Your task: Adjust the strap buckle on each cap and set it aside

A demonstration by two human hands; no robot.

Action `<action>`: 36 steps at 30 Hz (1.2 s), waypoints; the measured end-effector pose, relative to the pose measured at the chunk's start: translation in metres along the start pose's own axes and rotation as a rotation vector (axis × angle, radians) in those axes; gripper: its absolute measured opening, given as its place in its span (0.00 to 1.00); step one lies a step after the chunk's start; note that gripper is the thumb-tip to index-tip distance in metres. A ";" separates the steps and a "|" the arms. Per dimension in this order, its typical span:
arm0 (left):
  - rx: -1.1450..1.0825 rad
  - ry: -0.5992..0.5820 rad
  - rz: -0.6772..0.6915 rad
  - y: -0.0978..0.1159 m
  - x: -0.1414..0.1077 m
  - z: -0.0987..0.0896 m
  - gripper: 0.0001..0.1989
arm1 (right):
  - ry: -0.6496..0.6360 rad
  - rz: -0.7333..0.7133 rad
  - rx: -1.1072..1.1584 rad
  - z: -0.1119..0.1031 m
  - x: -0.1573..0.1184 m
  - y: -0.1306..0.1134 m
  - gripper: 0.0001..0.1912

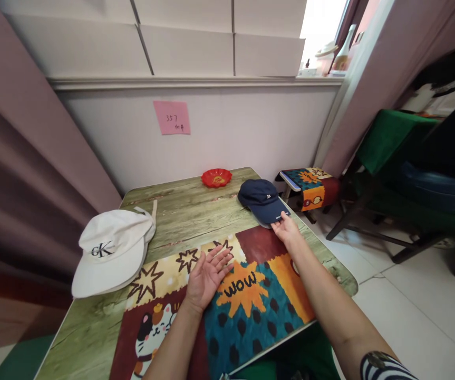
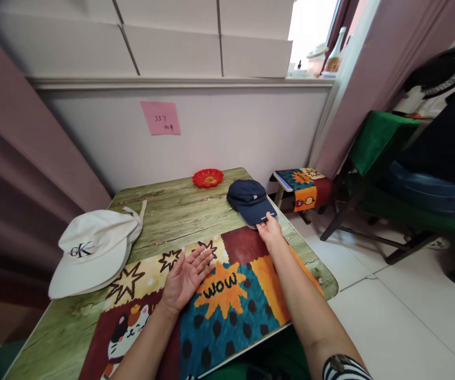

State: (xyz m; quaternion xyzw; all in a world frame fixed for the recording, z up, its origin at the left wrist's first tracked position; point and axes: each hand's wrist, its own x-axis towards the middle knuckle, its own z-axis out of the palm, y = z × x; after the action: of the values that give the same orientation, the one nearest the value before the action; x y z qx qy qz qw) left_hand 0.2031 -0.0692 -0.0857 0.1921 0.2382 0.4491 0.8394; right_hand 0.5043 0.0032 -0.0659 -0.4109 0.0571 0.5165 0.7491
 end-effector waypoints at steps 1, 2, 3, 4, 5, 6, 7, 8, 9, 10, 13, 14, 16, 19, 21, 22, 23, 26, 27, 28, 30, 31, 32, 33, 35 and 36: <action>0.002 0.000 0.001 0.000 0.000 0.001 0.23 | 0.005 -0.001 -0.009 -0.002 0.003 0.001 0.13; 0.002 0.000 0.003 0.000 0.000 0.001 0.23 | 0.003 -0.008 -0.016 -0.003 0.006 0.002 0.13; 0.001 0.000 0.005 0.000 0.000 0.001 0.23 | -0.004 -0.019 -0.020 -0.002 0.008 0.001 0.12; 0.000 0.002 0.006 0.000 0.000 0.001 0.23 | -0.013 -0.032 -0.025 0.000 0.009 0.000 0.12; -0.002 0.006 0.006 0.000 0.000 0.001 0.23 | -0.023 -0.048 -0.030 0.002 0.011 -0.001 0.11; -0.003 0.009 0.006 0.000 0.000 0.001 0.22 | -0.032 -0.066 -0.035 0.004 0.012 -0.002 0.11; -0.003 0.013 0.005 0.000 0.000 0.001 0.22 | -0.039 -0.086 -0.043 0.004 0.012 -0.002 0.10; -0.002 0.015 0.004 0.000 0.000 0.001 0.22 | -0.040 -0.107 -0.053 0.004 0.013 -0.001 0.08; -0.001 0.016 0.004 0.000 0.000 0.001 0.22 | -0.034 -0.128 -0.067 0.001 0.013 0.001 0.07; 0.000 0.015 0.004 0.000 0.000 0.001 0.22 | -0.019 -0.147 -0.084 -0.002 0.013 0.004 0.05; 0.003 0.009 0.003 0.000 0.001 0.000 0.21 | 0.064 -0.204 -0.152 -0.018 0.011 0.013 0.04; 0.004 0.008 0.002 0.000 0.001 0.000 0.21 | 0.095 -0.225 -0.178 -0.024 0.010 0.015 0.04; 0.006 0.010 0.001 0.000 0.001 -0.001 0.21 | 0.137 -0.267 -0.237 -0.034 0.009 0.018 0.07; 0.004 0.008 -0.003 -0.001 0.001 -0.003 0.21 | 0.159 -0.309 -0.325 -0.041 0.008 0.016 0.14; -0.001 0.008 -0.004 -0.001 0.000 -0.003 0.21 | 0.160 -0.325 -0.359 -0.040 0.010 0.012 0.16; -0.002 0.009 -0.004 0.000 0.000 -0.003 0.21 | 0.158 -0.331 -0.368 -0.039 0.011 0.010 0.16; -0.002 0.010 -0.003 0.000 0.000 -0.003 0.20 | 0.154 -0.335 -0.373 -0.037 0.012 0.009 0.15; 0.003 0.011 -0.003 0.000 0.000 -0.002 0.20 | 0.142 -0.341 -0.401 -0.033 0.014 0.005 0.16; 0.004 0.012 -0.002 0.000 0.000 -0.002 0.20 | 0.140 -0.341 -0.419 -0.033 0.015 0.004 0.16; 0.003 0.013 0.000 0.000 0.000 -0.002 0.20 | 0.137 -0.338 -0.443 -0.034 0.015 0.003 0.16; -0.003 0.018 0.000 -0.001 0.000 -0.001 0.20 | 0.131 -0.325 -0.504 -0.039 0.016 0.002 0.17; -0.007 0.021 -0.001 -0.001 0.000 -0.001 0.20 | 0.130 -0.316 -0.535 -0.042 0.015 0.001 0.17; -0.011 0.023 -0.003 -0.001 0.000 -0.001 0.20 | 0.130 -0.305 -0.564 -0.045 0.015 0.000 0.17; -0.014 0.024 -0.005 -0.001 0.000 -0.001 0.20 | 0.133 -0.293 -0.588 -0.048 0.015 0.000 0.16; -0.018 0.023 -0.006 -0.001 0.001 -0.001 0.20 | 0.142 -0.265 -0.617 -0.052 0.016 -0.002 0.15; -0.018 0.020 -0.005 -0.001 0.001 -0.002 0.20 | 0.145 -0.249 -0.622 -0.053 0.016 -0.002 0.14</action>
State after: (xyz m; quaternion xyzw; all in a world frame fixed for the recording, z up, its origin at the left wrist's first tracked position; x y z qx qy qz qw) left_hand 0.2030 -0.0686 -0.0875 0.1796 0.2432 0.4509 0.8398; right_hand 0.5314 -0.0212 -0.1075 -0.6593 -0.1006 0.3833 0.6390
